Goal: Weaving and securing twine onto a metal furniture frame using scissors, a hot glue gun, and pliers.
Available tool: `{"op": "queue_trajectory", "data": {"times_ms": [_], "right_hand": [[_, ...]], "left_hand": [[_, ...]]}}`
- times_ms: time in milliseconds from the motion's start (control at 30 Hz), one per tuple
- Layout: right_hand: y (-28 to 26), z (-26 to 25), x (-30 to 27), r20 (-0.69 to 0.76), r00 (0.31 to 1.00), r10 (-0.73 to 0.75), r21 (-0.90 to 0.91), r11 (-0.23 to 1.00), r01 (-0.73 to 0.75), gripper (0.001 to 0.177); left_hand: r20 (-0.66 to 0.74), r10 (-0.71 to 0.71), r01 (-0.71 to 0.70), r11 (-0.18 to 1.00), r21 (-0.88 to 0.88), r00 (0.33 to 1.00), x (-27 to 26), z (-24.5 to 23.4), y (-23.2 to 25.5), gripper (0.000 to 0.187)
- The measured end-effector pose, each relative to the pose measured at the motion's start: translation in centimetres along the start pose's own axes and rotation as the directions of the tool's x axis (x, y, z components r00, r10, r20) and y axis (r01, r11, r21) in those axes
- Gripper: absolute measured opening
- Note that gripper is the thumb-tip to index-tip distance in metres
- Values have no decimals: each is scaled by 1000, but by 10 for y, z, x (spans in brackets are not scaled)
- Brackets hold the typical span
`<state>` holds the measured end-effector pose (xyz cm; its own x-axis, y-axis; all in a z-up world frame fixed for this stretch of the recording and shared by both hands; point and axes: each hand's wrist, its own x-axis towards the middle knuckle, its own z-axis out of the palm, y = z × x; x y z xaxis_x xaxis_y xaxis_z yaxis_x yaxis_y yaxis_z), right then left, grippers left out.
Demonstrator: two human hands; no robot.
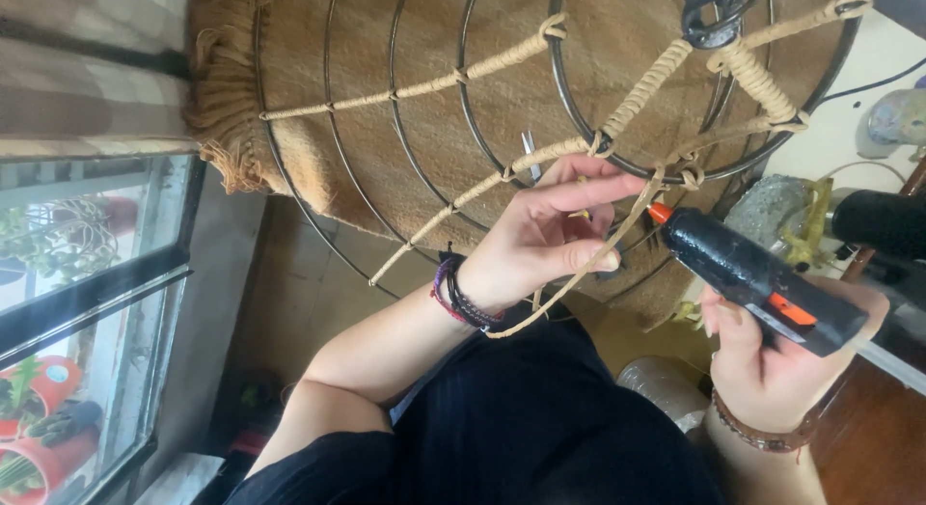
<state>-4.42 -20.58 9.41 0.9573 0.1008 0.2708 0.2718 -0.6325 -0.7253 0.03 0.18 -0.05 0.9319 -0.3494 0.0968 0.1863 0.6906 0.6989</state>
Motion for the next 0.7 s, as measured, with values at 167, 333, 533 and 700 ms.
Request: {"op": "queue_trajectory", "data": {"times_ms": [167, 333, 533, 700], "right_hand": [[11, -12, -20, -24, 998, 50, -154, 987, -53, 49], [13, -11, -19, -48, 998, -37, -209, 978, 26, 47], [17, -8, -19, -49, 996, -70, -201, 978, 59, 54], [25, -12, -28, -31, 995, -100, -276, 957, 87, 55]], "left_hand": [[4, 25, -25, 1000, 14, 1000, -1, 1, 0, 50], [0, 15, -15, 1000, 19, 1000, -1, 2, 0, 51], [-2, 21, -21, 998, 56, 1000, -2, 2, 0, 53], [-3, 31, -31, 995, 91, 1000, -2, 2, 1, 53]]}}
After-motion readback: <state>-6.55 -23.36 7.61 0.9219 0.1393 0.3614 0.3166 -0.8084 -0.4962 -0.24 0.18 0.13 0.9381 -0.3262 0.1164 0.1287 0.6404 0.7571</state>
